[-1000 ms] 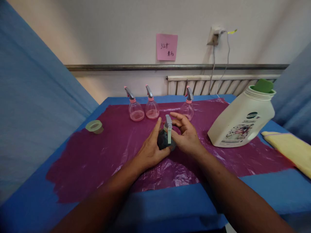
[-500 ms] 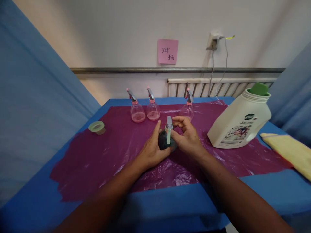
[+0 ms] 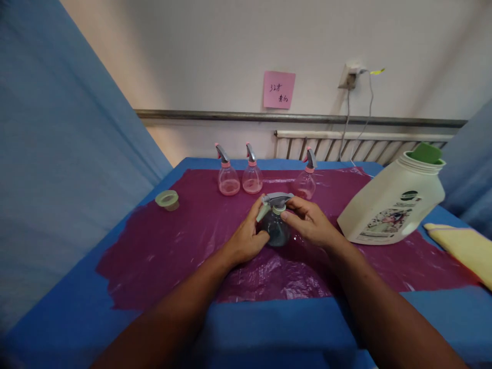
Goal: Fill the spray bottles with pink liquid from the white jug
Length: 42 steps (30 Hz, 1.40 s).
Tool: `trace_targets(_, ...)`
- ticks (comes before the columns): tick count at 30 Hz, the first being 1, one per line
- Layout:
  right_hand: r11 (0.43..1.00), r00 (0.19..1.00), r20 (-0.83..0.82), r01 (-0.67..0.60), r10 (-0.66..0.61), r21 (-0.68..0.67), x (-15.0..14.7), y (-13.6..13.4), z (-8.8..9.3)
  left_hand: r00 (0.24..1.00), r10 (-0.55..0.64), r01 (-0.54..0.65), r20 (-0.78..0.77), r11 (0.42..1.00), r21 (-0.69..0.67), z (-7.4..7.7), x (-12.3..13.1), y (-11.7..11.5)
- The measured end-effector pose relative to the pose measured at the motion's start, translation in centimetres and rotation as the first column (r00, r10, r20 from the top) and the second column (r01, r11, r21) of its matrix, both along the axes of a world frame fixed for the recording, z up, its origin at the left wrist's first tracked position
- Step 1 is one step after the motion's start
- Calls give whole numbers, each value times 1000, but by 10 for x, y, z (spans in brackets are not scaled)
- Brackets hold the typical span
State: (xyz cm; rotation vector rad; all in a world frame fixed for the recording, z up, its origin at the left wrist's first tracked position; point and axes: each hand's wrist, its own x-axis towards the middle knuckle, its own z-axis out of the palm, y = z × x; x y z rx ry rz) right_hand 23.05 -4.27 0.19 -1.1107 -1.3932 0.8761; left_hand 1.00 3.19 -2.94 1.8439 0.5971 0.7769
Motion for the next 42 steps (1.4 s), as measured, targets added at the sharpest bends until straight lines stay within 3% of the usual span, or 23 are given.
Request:
trace_targets(6,971,971,11,238,-238,-3,5,9,13,945,311,-315,104,949,26,-6,8,14)
trace_targets(9,942,940,57,335,-337,30,4,26,28,921,375,-380,104,924,35,-7,10,15)
trace_targets(15,851,823,217,508,-525,131,8,92,43,945,325,-325,31,927,186,-4,9,3)
trace_targets(20,760,712,285,640,-642,114,17,149,34,966,256,-232,-27,911,340,3,3,-3)
trace_targets(25,662,588,371,743,-718,103,16,178,20,964,260,-223,-48,896,384,4,1,-3)
trace_targets(30,627,529,432,770,-730,116,18,182,16,961,270,-223,-66,889,399,3,2,-4)
trace_targets(36,663,556,442,738,-704,126,17,181,17,960,259,-194,-108,892,409,1,1,-2)
trace_targets(40,693,589,399,693,-703,199,10,151,18,958,271,-211,-91,884,417,0,-1,2)
trace_targets(42,695,599,355,650,-718,308,9,124,20,959,274,-218,-77,881,420,1,-1,3)
